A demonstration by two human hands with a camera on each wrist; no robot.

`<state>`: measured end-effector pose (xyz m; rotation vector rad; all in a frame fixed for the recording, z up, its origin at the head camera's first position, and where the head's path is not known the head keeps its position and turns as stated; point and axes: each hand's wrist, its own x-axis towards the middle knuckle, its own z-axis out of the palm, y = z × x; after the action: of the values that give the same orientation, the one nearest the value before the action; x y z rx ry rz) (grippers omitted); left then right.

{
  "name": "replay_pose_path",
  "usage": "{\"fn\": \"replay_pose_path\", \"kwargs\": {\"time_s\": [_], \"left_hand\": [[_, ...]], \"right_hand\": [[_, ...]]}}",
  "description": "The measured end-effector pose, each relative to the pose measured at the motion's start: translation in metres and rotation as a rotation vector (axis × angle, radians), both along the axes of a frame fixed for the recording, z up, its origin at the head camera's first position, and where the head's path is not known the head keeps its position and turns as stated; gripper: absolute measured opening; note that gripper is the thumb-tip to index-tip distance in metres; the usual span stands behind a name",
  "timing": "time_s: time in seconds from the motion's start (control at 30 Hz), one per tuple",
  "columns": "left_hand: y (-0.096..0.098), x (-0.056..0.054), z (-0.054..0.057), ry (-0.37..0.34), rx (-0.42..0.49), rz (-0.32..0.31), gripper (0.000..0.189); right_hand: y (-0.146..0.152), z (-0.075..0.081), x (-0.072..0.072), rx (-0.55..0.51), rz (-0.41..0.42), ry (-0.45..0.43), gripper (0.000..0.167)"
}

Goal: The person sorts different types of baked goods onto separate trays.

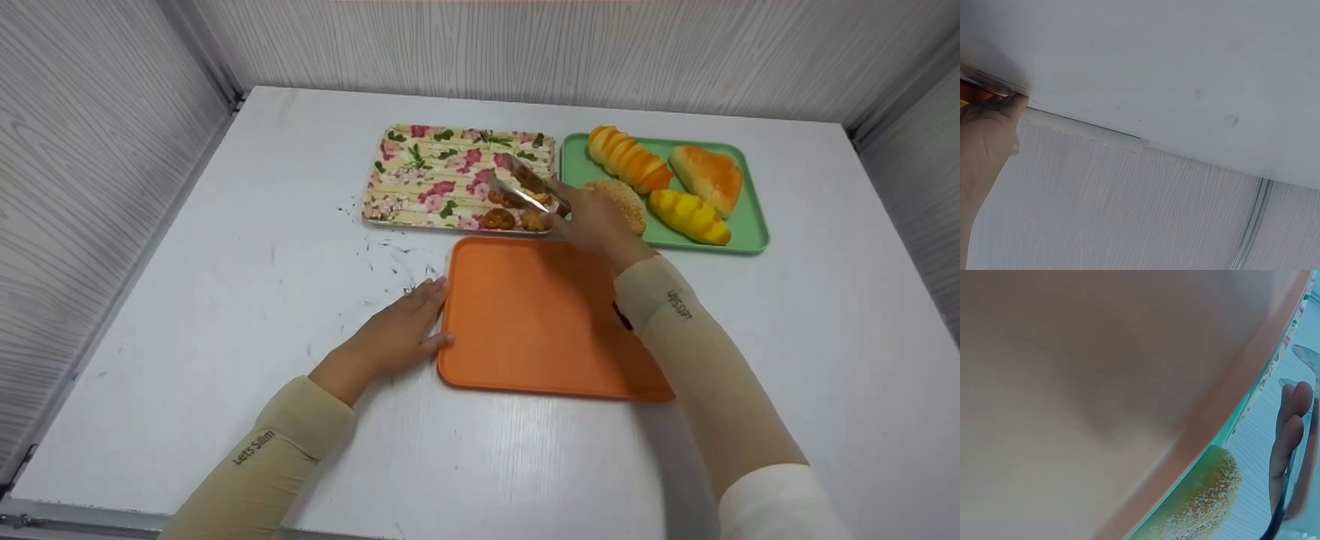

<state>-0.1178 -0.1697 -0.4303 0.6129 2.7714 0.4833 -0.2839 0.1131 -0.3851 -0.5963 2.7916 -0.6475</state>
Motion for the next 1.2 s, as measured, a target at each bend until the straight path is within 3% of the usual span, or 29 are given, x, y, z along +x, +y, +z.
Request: {"fn": "replay_pose_path", "kwargs": {"time_s": [0.23,0.7,0.97,1.2], "left_hand": [[0.001,0.000,0.000,0.001,0.005,-0.006,0.078],[0.001,-0.002,-0.001,0.002,0.005,0.001,0.078],[0.000,-0.002,-0.002,0.009,0.018,-0.008,0.078],[0.000,-0.002,-0.001,0.001,0.013,0.001,0.079]], "right_hand": [[0.003,0.003,0.002,-0.029,-0.032,-0.009,0.076],[0.009,0.008,0.016,-0.082,-0.122,0.080,0.079],[0.021,0.014,0.014,-0.120,-0.171,0.141,0.079],[0.042,0.017,0.009,-0.138,-0.257,0.140,0.081]]}}
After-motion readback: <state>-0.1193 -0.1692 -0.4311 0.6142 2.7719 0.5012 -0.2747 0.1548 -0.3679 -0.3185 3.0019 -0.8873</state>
